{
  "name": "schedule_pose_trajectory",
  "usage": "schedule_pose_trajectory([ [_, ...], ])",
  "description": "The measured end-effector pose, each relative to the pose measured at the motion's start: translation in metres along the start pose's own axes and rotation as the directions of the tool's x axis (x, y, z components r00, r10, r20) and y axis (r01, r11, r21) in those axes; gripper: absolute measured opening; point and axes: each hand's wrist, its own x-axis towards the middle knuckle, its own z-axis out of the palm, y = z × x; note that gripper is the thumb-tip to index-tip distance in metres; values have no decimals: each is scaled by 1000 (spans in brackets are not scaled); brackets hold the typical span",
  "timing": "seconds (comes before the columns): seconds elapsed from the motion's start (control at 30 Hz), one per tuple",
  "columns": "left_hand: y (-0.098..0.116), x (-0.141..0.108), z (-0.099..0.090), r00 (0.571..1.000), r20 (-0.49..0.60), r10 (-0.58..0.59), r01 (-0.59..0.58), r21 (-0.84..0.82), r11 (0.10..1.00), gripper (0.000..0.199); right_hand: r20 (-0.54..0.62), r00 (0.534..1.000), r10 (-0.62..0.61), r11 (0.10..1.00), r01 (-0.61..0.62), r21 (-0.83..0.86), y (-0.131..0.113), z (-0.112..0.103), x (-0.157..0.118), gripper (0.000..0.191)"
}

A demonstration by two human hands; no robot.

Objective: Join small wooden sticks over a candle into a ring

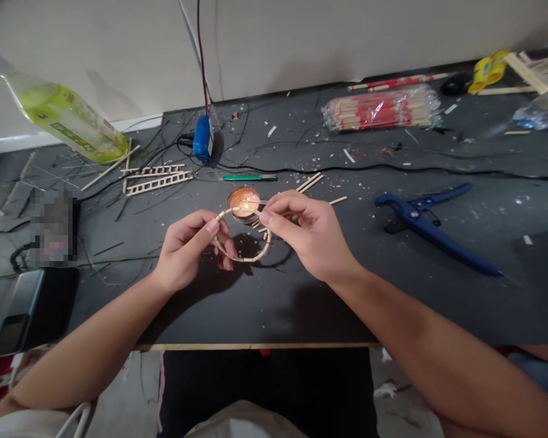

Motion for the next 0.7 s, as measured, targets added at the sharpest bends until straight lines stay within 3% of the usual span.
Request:
schedule_pose_trajectory([
  [0.13, -1, 2, 0, 1000, 2, -15, 15, -3, 1000, 29, 16, 1000, 12, 999, -12, 37, 3, -1, 3, 9],
  [0.33, -1, 4, -2, 999, -7, -37, 37, -15, 999, 29, 81, 990, 115, 984, -125, 124, 10, -3, 8, 15],
  [0.5, 0, 6, -3, 999, -5, -54, 54, -33, 998, 29, 61, 989, 138, 981, -145, 132, 11, -4, 9, 22],
  [0.7, -2, 7, -5, 999, 9, -51, 52, -53, 997, 28, 20, 993, 118, 988, -120, 98, 10, -2, 8, 9],
])
